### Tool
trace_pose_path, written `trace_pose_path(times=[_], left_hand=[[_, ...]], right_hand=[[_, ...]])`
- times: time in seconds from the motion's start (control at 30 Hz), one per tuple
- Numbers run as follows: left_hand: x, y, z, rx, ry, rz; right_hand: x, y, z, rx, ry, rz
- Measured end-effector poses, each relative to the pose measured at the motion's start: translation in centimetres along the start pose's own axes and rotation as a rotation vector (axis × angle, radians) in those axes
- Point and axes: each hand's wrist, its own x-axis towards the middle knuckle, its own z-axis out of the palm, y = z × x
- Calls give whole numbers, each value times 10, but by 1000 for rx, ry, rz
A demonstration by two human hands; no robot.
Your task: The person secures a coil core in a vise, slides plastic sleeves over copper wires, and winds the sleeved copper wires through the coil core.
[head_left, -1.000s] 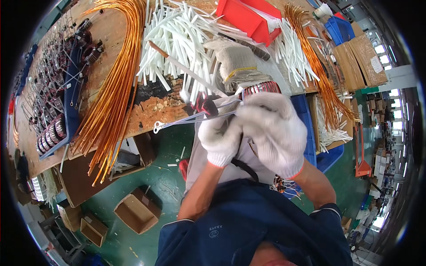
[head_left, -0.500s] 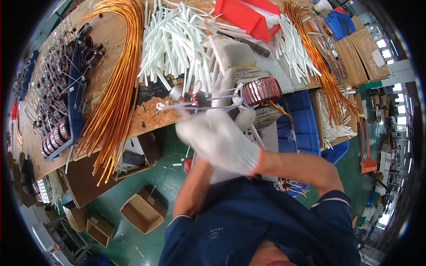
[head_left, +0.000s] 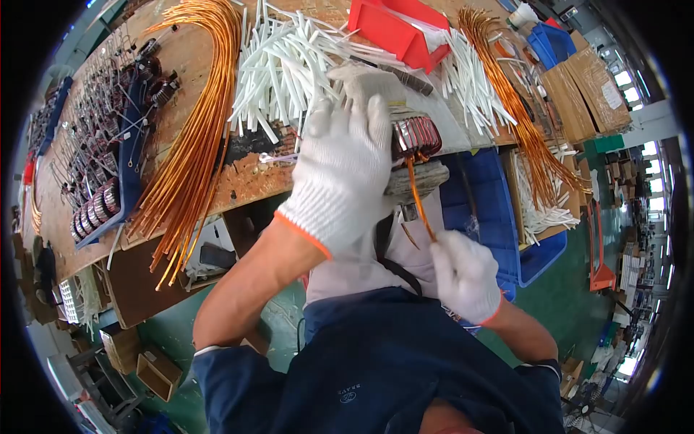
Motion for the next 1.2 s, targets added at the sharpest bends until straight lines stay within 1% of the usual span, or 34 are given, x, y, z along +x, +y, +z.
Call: trace_pose_path(times=[0.03,0.07,0.1,0.13,0.17,0.23,0.27,0.3,0.37,0.4,0.43,0.5,0.53,0.57,0.6,0.63,0.67,0.7,0.73,0.77,0.8,0.83,0.87,0.9,0.93,0.97,1.0,1.03,1.07,1.1,1.13,1.17,1.2], left_hand=[[3,-2,-7,4,1,6],[7,-4,-19,-40,-200,-10],[8,-6,-25,-84,-402,-30],[2,-10,-12,-79,-222,9],[-1,-14,-10,-74,-227,9],[-5,-22,-6,-152,-23,92],[-4,-36,33,-124,180,146],[-11,-39,59,-120,174,146],[-22,-43,88,-714,172,6],[5,-26,15,-554,-376,-406],[8,-23,-1,-622,-73,-211],[4,-30,9,-790,-57,-200],[5,-36,13,-787,-49,-205],[7,-42,17,-923,-50,-190],[9,-46,18,-1055,-56,-170],[12,-47,15,-1043,-60,-167],[15,-48,11,-1095,-144,-226],[19,-49,8,-1146,-228,-289],[21,-52,15,-1133,-215,-232],[26,-53,12,-1126,-219,-237],[30,-53,6,-1148,-318,-313],[34,-52,1,-1169,-414,-391],[38,-52,-2,-1105,-418,-384],[39,-52,2,-1015,-375,-347],[45,-52,0,-965,-424,-360],[51,-50,-6,-914,-473,-371],[59,-44,-13,-801,-506,-376],[64,-40,-14,-793,-499,-372],[67,-37,-11,-671,-486,-333],[71,-37,-5,-549,-469,-297],[71,-42,21,-538,-232,-183],[81,-43,22,-535,-226,-183],[92,-43,24,-447,-234,-109]], right_hand=[[6,-13,-6,-37,-55,-84],[11,-26,-12,-73,-114,-167],[20,-36,-15,-70,-113,-167],[32,-45,-17,-154,-216,-245],[44,-53,-17,-235,-317,-317],[82,-62,-11,-246,-297,-478],[106,-67,-14,-362,-299,-562],[131,-68,-14,-476,-299,-646],[189,-41,5,-219,-230,-781],[233,-10,13,-238,-196,-916],[263,20,15,-261,-161,-1045],[266,60,5,269,-613,-255],[266,73,1,305,-659,-79],[266,85,-1,343,-702,97],[268,100,3,349,-701,89],[274,119,11,331,-600,208],[279,140,21,314,-494,326],[280,167,40,323,-483,321],[278,196,66,-57,-247,30],[277,198,74,-430,-3,-255],[280,201,79,-540,-217,-122],[285,193,80,-529,-221,-123],[290,188,81,-574,-291,-124],[292,184,81,-619,-361,-124],[292,186,82,-590,-345,-190],[289,187,83,-584,-346,-193],[286,187,83,-606,-352,-223],[284,187,82,-631,-353,-253],[280,181,81,-603,-318,-183],[275,179,75,-607,-305,-189],[264,168,63,-541,-130,-132],[255,157,52,-471,38,-75],[248,155,36,-377,111,-19]])
